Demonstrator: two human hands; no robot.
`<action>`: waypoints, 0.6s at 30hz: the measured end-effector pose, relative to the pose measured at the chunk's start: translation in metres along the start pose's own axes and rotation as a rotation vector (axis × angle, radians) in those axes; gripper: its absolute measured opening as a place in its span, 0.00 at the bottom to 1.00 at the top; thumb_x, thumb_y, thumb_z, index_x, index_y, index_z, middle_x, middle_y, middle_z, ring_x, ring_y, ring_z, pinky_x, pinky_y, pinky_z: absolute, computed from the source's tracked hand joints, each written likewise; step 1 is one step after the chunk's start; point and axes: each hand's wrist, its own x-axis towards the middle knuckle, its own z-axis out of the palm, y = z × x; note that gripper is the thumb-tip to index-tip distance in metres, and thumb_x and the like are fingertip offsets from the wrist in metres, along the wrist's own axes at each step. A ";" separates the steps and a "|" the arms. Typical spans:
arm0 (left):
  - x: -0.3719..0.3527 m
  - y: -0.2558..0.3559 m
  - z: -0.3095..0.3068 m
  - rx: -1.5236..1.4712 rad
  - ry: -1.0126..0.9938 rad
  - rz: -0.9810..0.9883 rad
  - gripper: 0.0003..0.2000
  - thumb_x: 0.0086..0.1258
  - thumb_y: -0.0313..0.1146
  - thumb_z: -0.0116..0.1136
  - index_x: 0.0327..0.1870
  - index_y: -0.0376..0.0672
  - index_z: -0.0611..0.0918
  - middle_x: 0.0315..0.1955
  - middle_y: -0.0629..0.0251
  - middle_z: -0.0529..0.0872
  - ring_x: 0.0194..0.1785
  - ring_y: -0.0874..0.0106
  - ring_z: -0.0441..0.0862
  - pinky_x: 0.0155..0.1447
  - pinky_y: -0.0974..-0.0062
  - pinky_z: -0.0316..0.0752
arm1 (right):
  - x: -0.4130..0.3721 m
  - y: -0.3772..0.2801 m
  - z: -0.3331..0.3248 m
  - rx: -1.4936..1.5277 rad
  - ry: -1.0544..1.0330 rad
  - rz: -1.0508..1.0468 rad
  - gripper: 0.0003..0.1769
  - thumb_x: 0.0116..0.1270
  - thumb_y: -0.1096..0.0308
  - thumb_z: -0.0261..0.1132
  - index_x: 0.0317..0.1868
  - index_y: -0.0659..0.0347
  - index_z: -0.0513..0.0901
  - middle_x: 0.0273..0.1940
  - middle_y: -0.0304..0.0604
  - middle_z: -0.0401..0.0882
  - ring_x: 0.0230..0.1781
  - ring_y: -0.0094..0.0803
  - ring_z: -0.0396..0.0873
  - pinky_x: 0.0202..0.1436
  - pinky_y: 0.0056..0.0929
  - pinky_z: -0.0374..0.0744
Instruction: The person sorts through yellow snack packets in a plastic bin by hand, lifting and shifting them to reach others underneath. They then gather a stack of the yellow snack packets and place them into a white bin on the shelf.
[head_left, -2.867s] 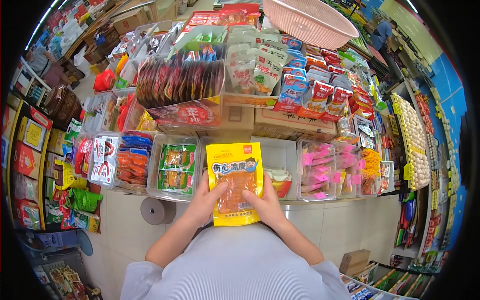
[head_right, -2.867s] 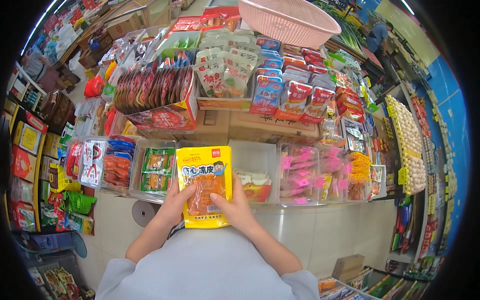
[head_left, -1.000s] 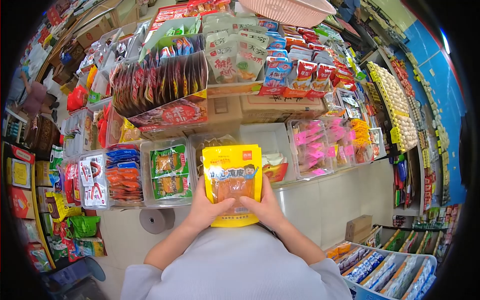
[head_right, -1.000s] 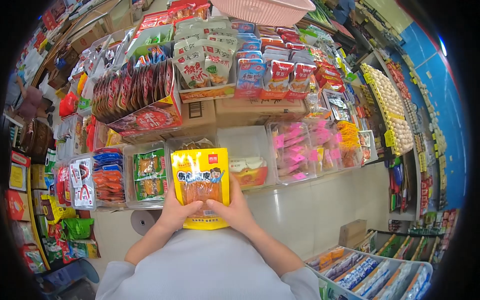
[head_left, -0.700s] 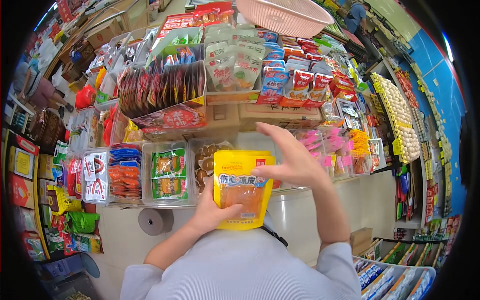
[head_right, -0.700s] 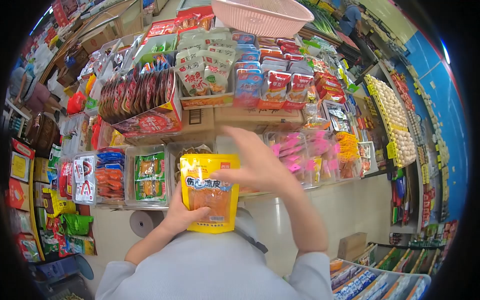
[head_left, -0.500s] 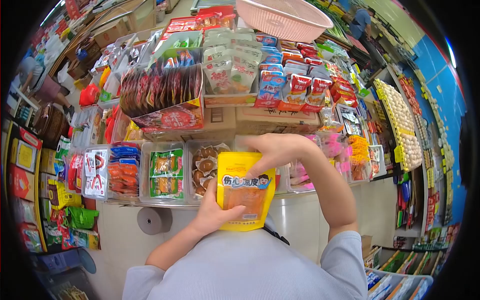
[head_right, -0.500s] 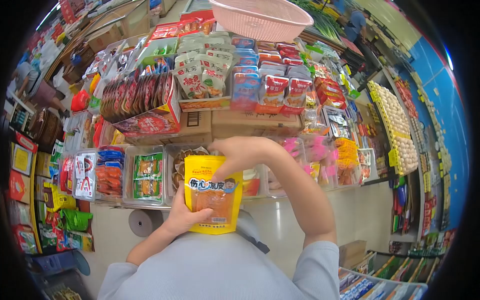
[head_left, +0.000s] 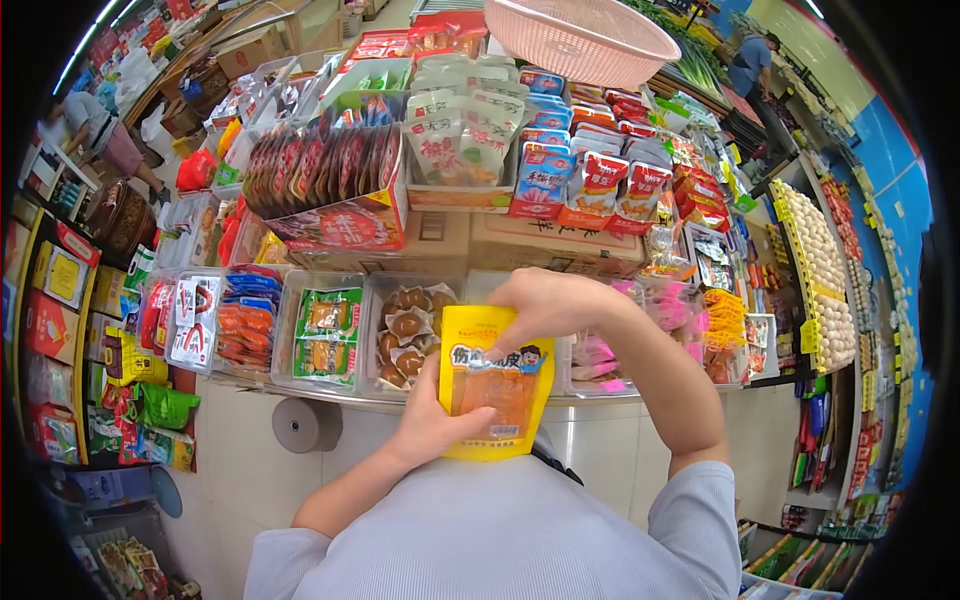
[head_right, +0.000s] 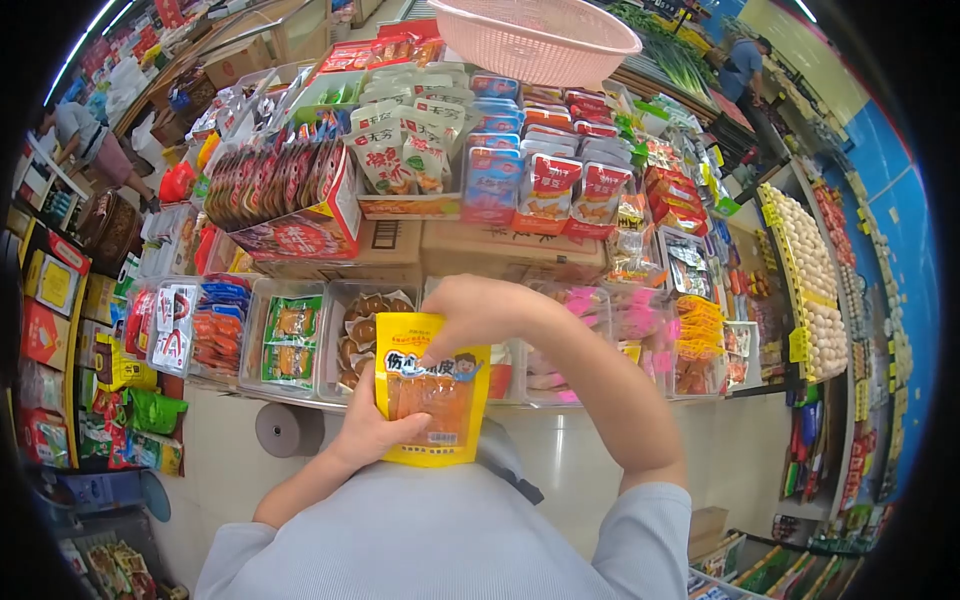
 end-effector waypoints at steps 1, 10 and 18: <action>0.000 0.000 0.001 0.017 0.003 0.003 0.39 0.62 0.28 0.74 0.71 0.36 0.62 0.62 0.58 0.75 0.65 0.70 0.76 0.69 0.66 0.75 | -0.002 0.000 0.000 -0.012 0.019 0.001 0.30 0.53 0.50 0.77 0.46 0.69 0.88 0.39 0.58 0.88 0.42 0.49 0.87 0.47 0.41 0.83; 0.004 -0.001 0.004 -0.002 0.005 0.015 0.38 0.62 0.28 0.74 0.71 0.36 0.63 0.61 0.58 0.76 0.64 0.70 0.76 0.68 0.66 0.75 | -0.007 0.006 0.003 0.060 0.123 -0.065 0.23 0.53 0.57 0.79 0.39 0.70 0.89 0.28 0.55 0.85 0.28 0.41 0.82 0.37 0.39 0.80; 0.003 0.001 -0.001 0.045 0.018 0.066 0.40 0.61 0.27 0.74 0.72 0.37 0.62 0.61 0.58 0.75 0.64 0.70 0.76 0.68 0.66 0.76 | -0.008 -0.001 0.005 -0.012 0.226 -0.157 0.21 0.52 0.57 0.79 0.36 0.69 0.89 0.26 0.57 0.83 0.28 0.46 0.82 0.36 0.41 0.79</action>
